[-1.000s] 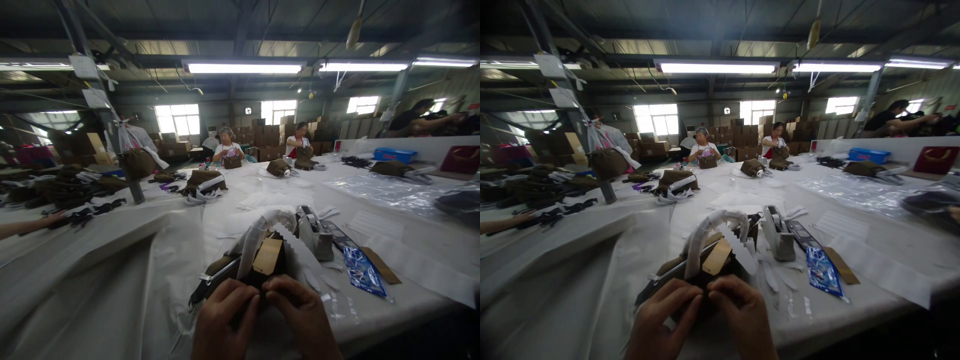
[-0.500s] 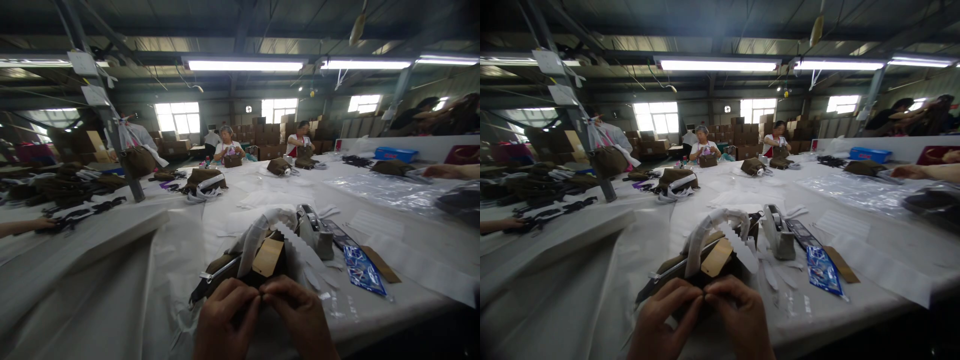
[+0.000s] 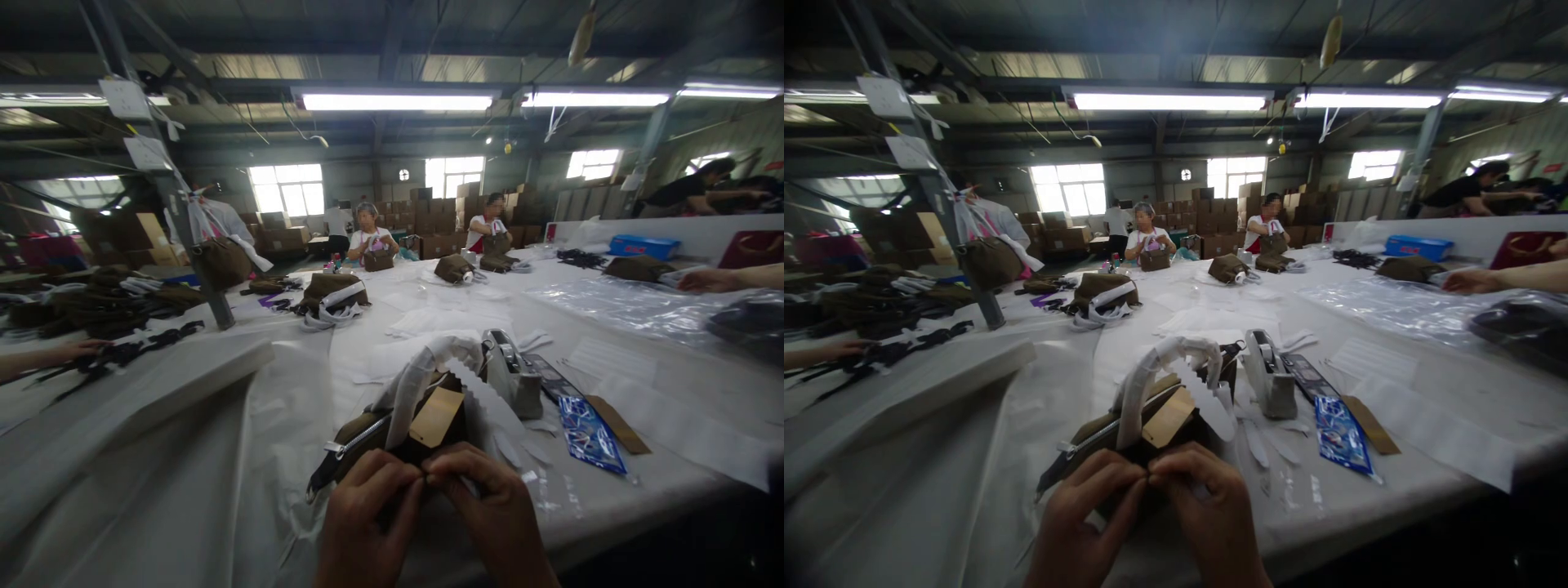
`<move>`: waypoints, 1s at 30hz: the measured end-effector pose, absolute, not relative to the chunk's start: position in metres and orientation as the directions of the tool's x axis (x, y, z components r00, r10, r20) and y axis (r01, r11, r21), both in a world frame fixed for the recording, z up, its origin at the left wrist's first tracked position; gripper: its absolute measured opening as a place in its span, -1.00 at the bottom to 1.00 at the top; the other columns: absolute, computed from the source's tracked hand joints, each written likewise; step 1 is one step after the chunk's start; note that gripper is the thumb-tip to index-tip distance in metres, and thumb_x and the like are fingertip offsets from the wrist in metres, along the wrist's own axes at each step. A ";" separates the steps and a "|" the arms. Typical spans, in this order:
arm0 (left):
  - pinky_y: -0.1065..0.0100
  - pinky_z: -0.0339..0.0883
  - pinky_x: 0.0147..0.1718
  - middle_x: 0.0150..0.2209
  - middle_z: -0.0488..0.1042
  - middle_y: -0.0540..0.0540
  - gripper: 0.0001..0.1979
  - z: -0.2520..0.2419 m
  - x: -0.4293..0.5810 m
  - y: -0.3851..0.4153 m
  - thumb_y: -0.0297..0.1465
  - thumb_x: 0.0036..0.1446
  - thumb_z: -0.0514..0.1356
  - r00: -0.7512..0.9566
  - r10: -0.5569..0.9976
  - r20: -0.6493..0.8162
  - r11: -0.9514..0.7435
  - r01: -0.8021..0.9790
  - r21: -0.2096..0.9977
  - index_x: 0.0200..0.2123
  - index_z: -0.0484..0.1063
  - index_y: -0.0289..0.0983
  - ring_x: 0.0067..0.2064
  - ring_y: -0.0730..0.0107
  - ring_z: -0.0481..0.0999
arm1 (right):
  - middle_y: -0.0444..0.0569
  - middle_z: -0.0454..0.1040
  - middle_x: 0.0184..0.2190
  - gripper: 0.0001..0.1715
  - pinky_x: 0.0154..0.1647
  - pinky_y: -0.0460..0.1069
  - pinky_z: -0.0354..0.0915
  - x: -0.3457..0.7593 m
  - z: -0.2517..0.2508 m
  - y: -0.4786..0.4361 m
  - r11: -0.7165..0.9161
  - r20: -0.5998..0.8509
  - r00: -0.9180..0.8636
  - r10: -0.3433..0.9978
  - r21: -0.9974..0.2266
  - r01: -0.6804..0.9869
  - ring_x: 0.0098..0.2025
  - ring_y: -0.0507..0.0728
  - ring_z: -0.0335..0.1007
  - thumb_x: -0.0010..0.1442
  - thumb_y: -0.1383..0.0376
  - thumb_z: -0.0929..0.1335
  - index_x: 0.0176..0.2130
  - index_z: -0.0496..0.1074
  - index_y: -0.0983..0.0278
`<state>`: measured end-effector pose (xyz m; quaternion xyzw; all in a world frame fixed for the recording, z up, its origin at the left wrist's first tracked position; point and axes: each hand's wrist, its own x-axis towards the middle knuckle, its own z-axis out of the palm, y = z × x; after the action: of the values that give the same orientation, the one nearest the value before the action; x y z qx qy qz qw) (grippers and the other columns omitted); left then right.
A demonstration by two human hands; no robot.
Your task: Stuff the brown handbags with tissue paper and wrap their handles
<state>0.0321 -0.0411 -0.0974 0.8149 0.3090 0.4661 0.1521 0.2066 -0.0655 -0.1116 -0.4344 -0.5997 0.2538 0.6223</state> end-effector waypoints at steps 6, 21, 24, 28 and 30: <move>0.50 0.42 -0.33 -0.36 0.50 -0.02 -0.89 -0.097 0.034 -0.041 -0.50 0.27 0.20 0.353 0.632 0.689 -0.773 0.347 0.531 -0.27 0.52 -0.21 -0.33 0.45 0.54 | -0.17 0.61 -0.39 -0.87 -0.25 -0.20 0.41 0.206 -0.108 -0.064 0.486 0.517 0.141 0.844 -0.850 0.205 -0.31 0.03 0.57 0.15 0.40 0.48 -0.38 0.60 0.16; 0.50 0.48 -0.28 -0.08 0.57 -0.02 -0.78 -0.094 0.014 -0.042 -0.37 0.31 0.18 0.150 0.681 0.716 -0.699 0.422 0.577 -0.02 0.53 -0.11 -0.17 0.41 0.60 | -0.21 0.61 -0.40 -0.73 -0.38 -0.19 0.45 0.226 -0.121 -0.070 0.505 0.719 0.213 0.662 -0.637 0.582 -0.47 0.00 0.54 0.33 0.34 0.37 0.01 0.52 0.11; 0.46 0.46 -0.21 -0.05 0.56 -0.01 -0.79 -0.088 0.001 -0.049 -0.29 0.33 0.16 -0.178 0.697 0.695 -0.547 0.495 0.675 -0.04 0.54 -0.12 -0.14 0.38 0.58 | 0.06 0.55 0.03 -0.52 -0.02 0.05 0.49 0.237 -0.127 -0.064 0.423 0.849 0.050 0.526 -0.312 0.850 0.04 0.23 0.53 0.33 0.39 0.35 0.20 0.39 0.15; 0.28 0.38 0.08 0.15 0.47 -0.07 -0.61 -0.094 -0.003 -0.043 -0.12 0.35 0.10 -0.265 0.791 0.552 -0.424 0.414 0.806 0.14 0.44 -0.11 0.05 0.23 0.52 | 0.11 0.20 0.36 -0.31 0.30 0.40 0.18 0.233 -0.131 -0.049 0.443 0.731 -0.260 0.630 -0.064 0.894 0.35 0.36 0.18 0.30 0.56 0.21 0.34 0.21 0.21; 0.16 0.23 0.25 0.27 0.38 -0.06 -0.52 -0.104 -0.002 -0.036 -0.05 0.38 0.03 -0.186 0.870 0.456 -0.385 0.320 0.866 0.26 0.33 -0.08 0.24 0.16 0.39 | 0.09 0.35 0.27 -0.36 0.33 0.47 0.07 0.227 -0.132 -0.048 0.436 0.724 -0.243 0.645 -0.088 0.896 0.25 0.35 0.32 0.29 0.57 0.20 0.28 0.30 0.23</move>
<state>-0.0016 -0.0357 -0.1036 0.5927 0.5020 0.5841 0.2356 0.2269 -0.0483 -0.1318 -0.5012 -0.7686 -0.1753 0.3570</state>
